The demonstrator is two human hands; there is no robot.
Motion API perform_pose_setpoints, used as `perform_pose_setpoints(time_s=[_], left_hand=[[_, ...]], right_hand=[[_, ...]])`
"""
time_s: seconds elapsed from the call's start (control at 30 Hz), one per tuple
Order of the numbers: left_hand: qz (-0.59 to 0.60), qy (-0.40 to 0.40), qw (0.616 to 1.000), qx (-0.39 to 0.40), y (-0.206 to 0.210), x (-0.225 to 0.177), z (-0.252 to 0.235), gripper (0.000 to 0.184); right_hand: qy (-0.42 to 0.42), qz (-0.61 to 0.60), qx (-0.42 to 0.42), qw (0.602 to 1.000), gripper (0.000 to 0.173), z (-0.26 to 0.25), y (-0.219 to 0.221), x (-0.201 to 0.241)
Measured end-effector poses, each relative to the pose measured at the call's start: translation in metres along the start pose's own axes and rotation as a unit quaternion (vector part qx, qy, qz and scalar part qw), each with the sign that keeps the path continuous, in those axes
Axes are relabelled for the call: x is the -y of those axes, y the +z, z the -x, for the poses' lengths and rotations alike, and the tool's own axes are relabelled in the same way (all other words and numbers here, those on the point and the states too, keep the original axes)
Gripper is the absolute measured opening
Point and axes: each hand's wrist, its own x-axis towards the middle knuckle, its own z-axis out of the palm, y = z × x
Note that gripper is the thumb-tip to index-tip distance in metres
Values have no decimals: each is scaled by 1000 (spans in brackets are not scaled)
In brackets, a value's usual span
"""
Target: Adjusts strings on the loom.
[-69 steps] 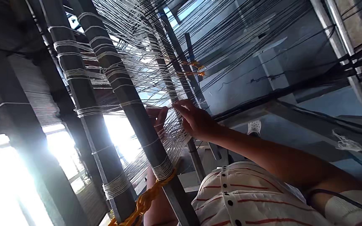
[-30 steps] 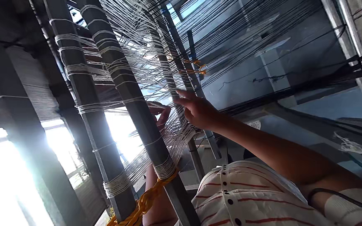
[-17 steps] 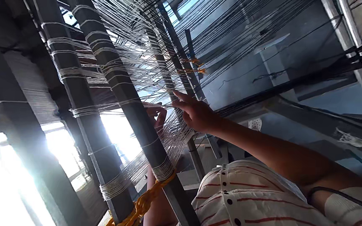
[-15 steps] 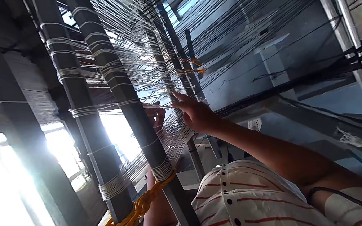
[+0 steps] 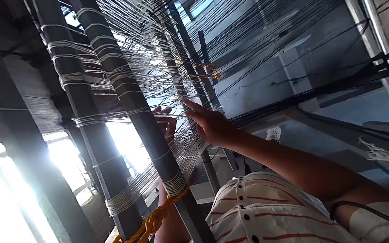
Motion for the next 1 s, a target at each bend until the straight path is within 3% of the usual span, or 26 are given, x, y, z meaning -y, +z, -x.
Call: perform_pose_setpoints(time_s=[0.1,0.23,0.33,0.43,0.63,0.83,0.93,1.0], left_hand=[[25,12,1000,-2,-3,8,-1,41],[-86,1,996,31,-19,28,2,41],[-74,-12,997,18,-18,27,3,43],[-17,-38,999,-1,10,-22,3,14],[-91,-85,992,34,23,-52,-5,33],[-53,-49,994,78,8,-37,2,40],[-21,-2,998,59,1,-7,-12,47],[-19,-15,998,50,1,-4,-15,53]], right_hand=[[-8,3,-7,1000,44,0,2,-2],[-4,6,-18,1000,44,2,3,-1],[2,8,-33,999,44,3,5,-1],[-4,17,-43,999,44,4,8,-1],[2,25,-18,1000,44,2,5,3],[-8,6,-37,999,50,2,3,-2],[-26,-15,-91,995,46,3,3,-11],[-31,-15,-110,993,43,5,2,-17]])
